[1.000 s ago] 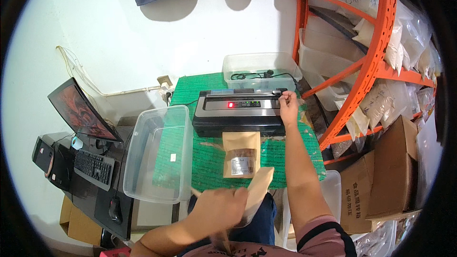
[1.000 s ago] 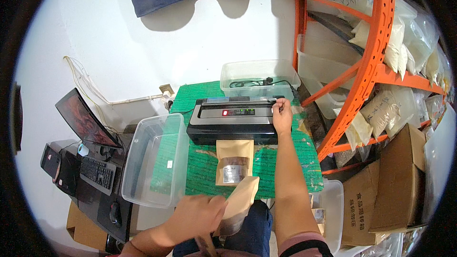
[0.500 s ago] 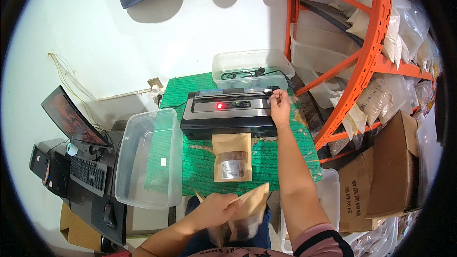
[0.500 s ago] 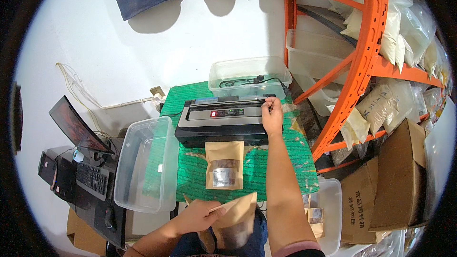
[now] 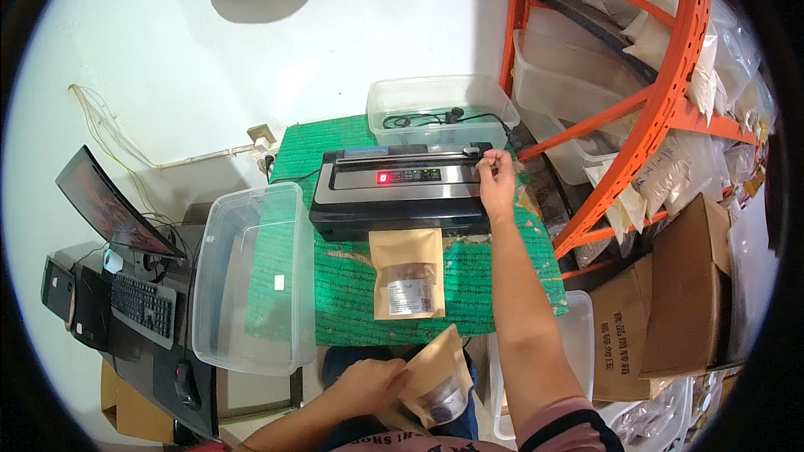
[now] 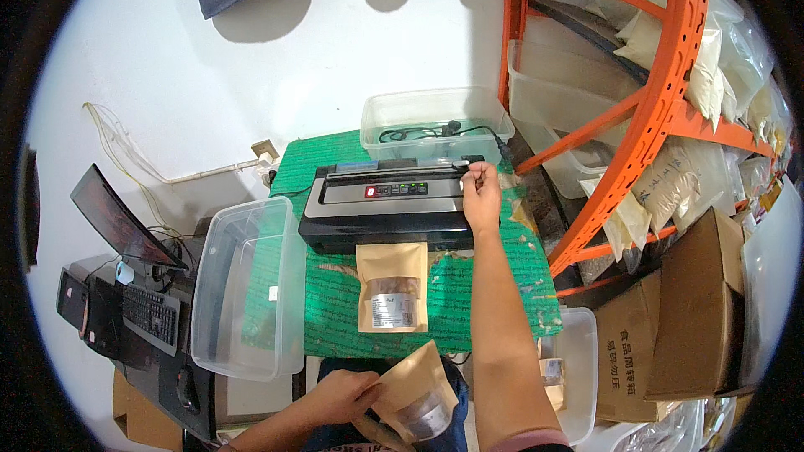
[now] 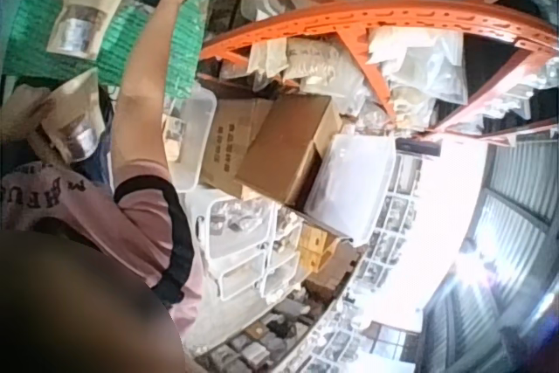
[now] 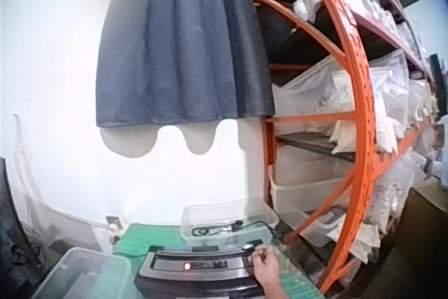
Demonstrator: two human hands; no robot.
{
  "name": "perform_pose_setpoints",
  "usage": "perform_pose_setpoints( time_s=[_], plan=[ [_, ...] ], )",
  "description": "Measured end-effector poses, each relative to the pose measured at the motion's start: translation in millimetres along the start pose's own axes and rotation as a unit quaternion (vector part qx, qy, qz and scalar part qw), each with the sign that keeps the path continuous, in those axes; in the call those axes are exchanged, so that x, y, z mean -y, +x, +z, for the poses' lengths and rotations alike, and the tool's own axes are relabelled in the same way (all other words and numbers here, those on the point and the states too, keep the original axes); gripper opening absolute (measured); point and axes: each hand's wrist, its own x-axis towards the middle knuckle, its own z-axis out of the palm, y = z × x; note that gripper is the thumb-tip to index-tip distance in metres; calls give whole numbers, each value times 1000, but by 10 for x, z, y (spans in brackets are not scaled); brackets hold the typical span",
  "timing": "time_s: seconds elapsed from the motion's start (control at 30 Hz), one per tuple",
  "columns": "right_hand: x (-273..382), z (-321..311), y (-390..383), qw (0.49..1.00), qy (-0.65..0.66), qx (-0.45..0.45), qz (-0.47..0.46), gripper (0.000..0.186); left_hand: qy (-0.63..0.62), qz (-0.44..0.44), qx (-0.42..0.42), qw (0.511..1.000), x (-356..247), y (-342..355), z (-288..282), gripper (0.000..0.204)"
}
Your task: The person repeatedly places open pouches into a heat-sealing machine, closes the lid to seal them, and then removes the sealed pouches. The sealed pouches are placed into a clear plastic bin on the left side of the workstation.
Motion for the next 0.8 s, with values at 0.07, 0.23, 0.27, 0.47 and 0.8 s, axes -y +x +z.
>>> perform_pose_setpoints(
  time_s=[0.07,0.23,0.27,0.47,0.8],
  plan=[
    [6,9,-9,1000,19,0,1,13,-18,-22,-38,999,-16,-157,-37,28],
    [-2,6,3,1000,22,3,-11,16,-132,-48,-197,970,126,-612,65,22],
    [-3,2,24,1000,20,8,-13,16,-150,-13,-244,958,180,-717,94,21],
    [42,-15,-6,1000,7,16,-5,12,-327,-121,-112,930,302,-1190,229,36],
    [-44,-22,11,999,39,-1,0,16,-22,-25,-52,998,53,-800,-488,29]
  ],
)
